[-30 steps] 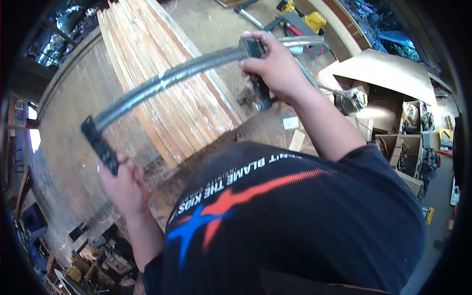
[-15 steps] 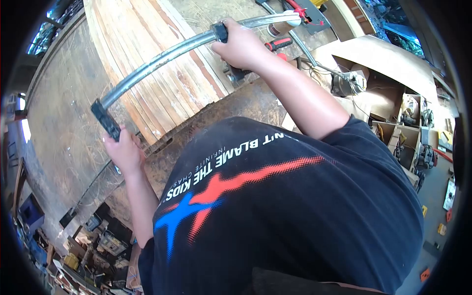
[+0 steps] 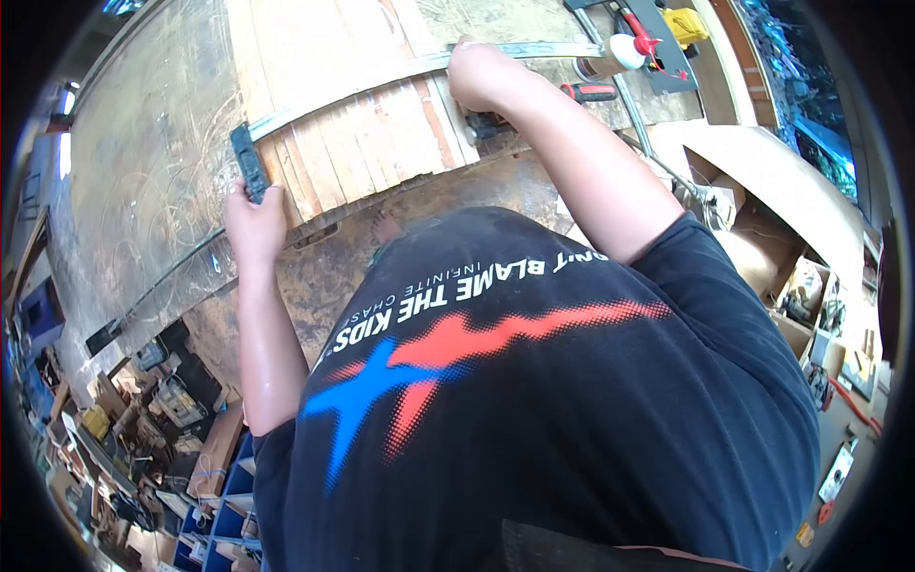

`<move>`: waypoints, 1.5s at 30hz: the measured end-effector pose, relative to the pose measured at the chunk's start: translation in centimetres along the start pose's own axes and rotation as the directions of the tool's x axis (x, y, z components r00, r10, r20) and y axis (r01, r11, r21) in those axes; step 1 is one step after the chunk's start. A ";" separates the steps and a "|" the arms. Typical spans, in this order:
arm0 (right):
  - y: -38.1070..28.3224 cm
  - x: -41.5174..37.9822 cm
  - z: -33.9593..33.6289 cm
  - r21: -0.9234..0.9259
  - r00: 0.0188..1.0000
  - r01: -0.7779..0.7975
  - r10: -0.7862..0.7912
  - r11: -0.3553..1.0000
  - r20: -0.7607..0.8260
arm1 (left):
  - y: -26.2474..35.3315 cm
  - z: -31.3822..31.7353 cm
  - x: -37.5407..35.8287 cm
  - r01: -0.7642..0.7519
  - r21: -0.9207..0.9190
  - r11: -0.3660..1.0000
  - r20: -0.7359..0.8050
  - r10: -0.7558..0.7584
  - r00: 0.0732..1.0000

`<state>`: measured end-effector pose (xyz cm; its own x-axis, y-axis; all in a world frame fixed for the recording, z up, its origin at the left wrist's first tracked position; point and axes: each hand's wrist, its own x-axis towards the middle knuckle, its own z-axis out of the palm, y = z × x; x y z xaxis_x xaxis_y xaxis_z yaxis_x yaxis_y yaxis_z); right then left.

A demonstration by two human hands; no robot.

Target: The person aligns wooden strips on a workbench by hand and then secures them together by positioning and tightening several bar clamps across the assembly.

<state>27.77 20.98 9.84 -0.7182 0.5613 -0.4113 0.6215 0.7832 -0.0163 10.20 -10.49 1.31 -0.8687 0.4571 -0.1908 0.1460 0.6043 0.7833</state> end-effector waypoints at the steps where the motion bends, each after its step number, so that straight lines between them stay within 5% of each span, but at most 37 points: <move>1: -0.1 0.1 -0.1 -0.058 1.000 0.011 -0.011 0.998 0.004 | 0.9 -0.3 -0.2 -0.003 0.056 0.998 0.001 0.003 1.000; 4: -0.2 -0.2 0.1 -0.018 0.998 -0.055 0.054 0.998 -0.016 | 1.5 -0.3 -0.5 -0.050 0.216 0.975 -0.023 0.056 0.998; 7: -0.4 -0.5 -0.6 -0.072 0.999 -0.012 0.015 0.997 0.036 | 3.2 -1.2 -0.6 0.042 0.247 0.968 0.092 -0.066 0.994; 14: 0.6 0.3 0.2 -0.052 0.998 -0.059 0.057 0.997 -0.042 | 3.3 -1.6 -0.7 -0.036 0.203 0.979 0.117 0.013 0.993; 17: 0.6 0.7 0.0 -0.026 0.996 -0.078 0.079 0.997 0.044 | 2.6 -1.3 -0.4 -0.078 0.187 0.979 0.092 0.062 0.994; 20: 1.8 1.6 1.5 0.104 0.993 -0.109 0.112 0.989 -0.026 | 2.5 -1.8 0.1 -0.047 0.064 0.997 0.155 0.036 0.987; 23: 3.0 1.7 0.6 0.305 0.974 -0.226 0.204 0.925 0.101 | 2.5 -1.6 -0.1 -0.032 0.022 0.999 0.163 0.028 0.986; 26: 3.8 1.3 1.8 0.256 0.978 -0.064 0.111 0.965 -0.175 | 2.5 -1.7 -0.4 0.015 -0.004 1.000 0.106 -0.014 0.994; 29: 2.6 -0.4 0.6 0.297 0.962 -0.127 0.191 0.946 -0.196 | 0.8 -1.6 0.3 0.018 0.016 1.000 0.125 -0.020 0.992; 32: 1.8 -1.6 0.0 0.334 0.948 -0.163 0.241 0.928 -0.207 | 3.2 -2.3 -0.9 0.137 -0.157 0.978 0.212 -0.103 0.972; 35: 1.9 -3.7 -1.1 0.253 0.920 -0.152 0.230 0.956 -0.316 | 2.7 -1.4 -2.4 -0.046 -0.209 0.977 0.032 0.054 0.998; 38: 2.5 -5.8 -1.3 0.286 0.847 -0.019 0.168 0.958 -0.504 | 3.5 -2.3 -3.8 -0.014 -0.215 0.977 -0.039 0.006 0.999; 40: 2.5 -8.1 -3.0 0.339 0.848 0.031 0.155 0.940 -0.507 | 6.0 -4.5 -5.0 0.101 -0.488 0.867 0.186 -0.009 0.982; 43: 2.2 -11.9 -6.4 0.392 0.850 0.057 0.162 0.918 -0.501 | 8.3 -8.3 -5.9 0.425 -0.748 0.509 0.479 -0.029 0.877; 45: 2.6 -14.2 -7.6 0.378 0.863 0.081 0.125 0.922 -0.490 | 10.2 -9.4 -6.6 0.438 -0.777 0.453 0.470 -0.047 0.881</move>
<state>37.25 17.08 22.58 -0.6956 0.7129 0.0892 0.6330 0.6668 -0.3933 12.98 -13.47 16.15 -0.5502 0.6812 -0.4829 -0.6821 -0.0331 0.7305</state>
